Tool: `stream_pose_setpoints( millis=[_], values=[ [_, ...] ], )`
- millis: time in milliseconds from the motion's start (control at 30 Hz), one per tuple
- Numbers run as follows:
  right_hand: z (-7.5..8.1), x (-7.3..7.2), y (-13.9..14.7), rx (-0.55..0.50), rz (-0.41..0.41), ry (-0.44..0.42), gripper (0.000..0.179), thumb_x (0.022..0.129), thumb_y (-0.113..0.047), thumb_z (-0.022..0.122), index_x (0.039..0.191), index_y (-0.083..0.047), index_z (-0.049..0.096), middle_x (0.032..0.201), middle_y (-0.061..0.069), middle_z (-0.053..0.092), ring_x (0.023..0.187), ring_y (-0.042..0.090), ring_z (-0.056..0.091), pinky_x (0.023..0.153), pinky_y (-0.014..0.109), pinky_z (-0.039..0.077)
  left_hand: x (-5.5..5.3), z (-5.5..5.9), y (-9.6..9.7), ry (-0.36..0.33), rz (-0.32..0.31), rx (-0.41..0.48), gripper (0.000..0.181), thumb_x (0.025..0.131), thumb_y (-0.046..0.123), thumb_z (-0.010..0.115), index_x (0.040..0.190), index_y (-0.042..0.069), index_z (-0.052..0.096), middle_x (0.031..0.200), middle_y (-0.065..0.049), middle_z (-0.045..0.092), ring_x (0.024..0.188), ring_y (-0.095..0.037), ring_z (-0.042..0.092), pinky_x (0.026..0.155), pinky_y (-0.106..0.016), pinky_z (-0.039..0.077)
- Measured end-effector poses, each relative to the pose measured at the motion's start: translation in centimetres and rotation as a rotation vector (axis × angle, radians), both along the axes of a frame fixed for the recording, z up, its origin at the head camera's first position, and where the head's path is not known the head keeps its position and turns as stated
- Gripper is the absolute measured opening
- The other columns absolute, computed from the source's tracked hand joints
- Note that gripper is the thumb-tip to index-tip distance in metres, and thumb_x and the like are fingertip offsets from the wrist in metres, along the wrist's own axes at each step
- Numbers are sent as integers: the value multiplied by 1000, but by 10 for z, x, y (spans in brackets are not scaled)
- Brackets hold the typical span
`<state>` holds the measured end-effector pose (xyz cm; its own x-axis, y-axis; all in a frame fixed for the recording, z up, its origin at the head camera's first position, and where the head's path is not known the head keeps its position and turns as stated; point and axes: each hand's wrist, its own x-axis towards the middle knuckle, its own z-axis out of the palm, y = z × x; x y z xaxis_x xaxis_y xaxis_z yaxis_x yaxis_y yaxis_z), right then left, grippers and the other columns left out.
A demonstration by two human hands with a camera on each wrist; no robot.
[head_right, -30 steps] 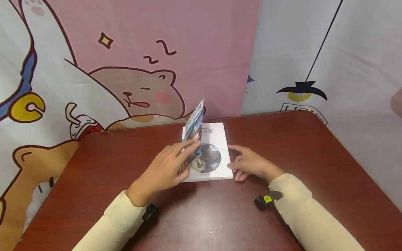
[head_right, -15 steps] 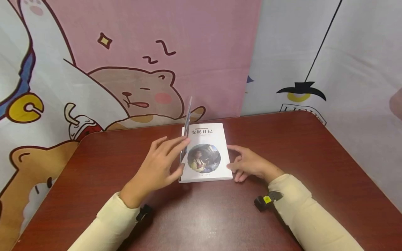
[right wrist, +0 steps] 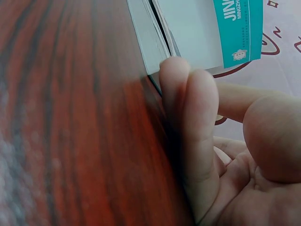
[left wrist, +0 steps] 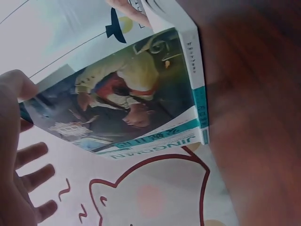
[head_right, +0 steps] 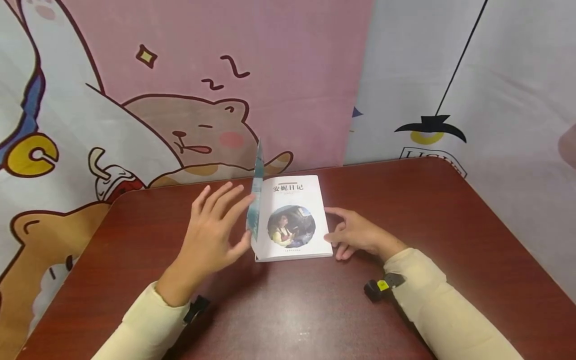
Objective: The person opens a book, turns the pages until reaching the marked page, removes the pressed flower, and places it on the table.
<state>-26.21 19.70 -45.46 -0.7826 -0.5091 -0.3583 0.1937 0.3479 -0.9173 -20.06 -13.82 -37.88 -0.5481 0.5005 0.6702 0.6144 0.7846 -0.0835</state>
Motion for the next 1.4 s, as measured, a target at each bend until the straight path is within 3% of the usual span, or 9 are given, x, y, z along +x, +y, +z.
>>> stream_pose_setpoints(
  millis=[367,600,733,900,1133,1400],
  values=[
    [-1,-2,0,11,8,16,87,93,-16,71,160,-15,16,78,11,60,57,24,70,51,37,58,11,5,-4,-48,90,2,61,80,24,68,139,17,57,142,-13,54,137,-34,47,109,-57,37],
    [-1,-2,0,8,12,10,87,93,-17,71,160,-16,16,78,11,61,57,24,71,51,37,58,19,13,-4,-70,169,-20,57,79,26,72,135,18,61,142,-12,56,137,-35,47,117,-64,21],
    [-1,-2,0,11,6,10,87,92,-17,72,160,-17,17,78,12,60,57,24,71,51,37,58,22,17,-4,-65,214,-31,57,77,28,76,132,19,64,144,-14,55,139,-36,45,117,-66,20],
    [1,-1,0,0,8,0,88,93,-15,71,160,-15,15,78,12,60,56,23,70,50,35,57,25,20,-4,-62,233,-58,54,76,27,79,128,18,67,146,-14,54,141,-36,43,116,-67,20],
    [0,-1,1,-1,4,6,89,93,-14,71,160,-14,14,77,12,60,55,23,70,49,35,57,29,23,-4,-79,233,-133,56,74,20,81,128,15,68,147,-13,55,146,-33,39,120,-66,7],
    [1,0,1,-4,5,2,89,93,-14,71,161,-14,13,77,12,60,56,23,70,50,35,57,31,24,-7,-109,243,-208,54,74,17,82,126,13,69,137,-11,64,139,-32,49,122,-63,6]
  ],
)
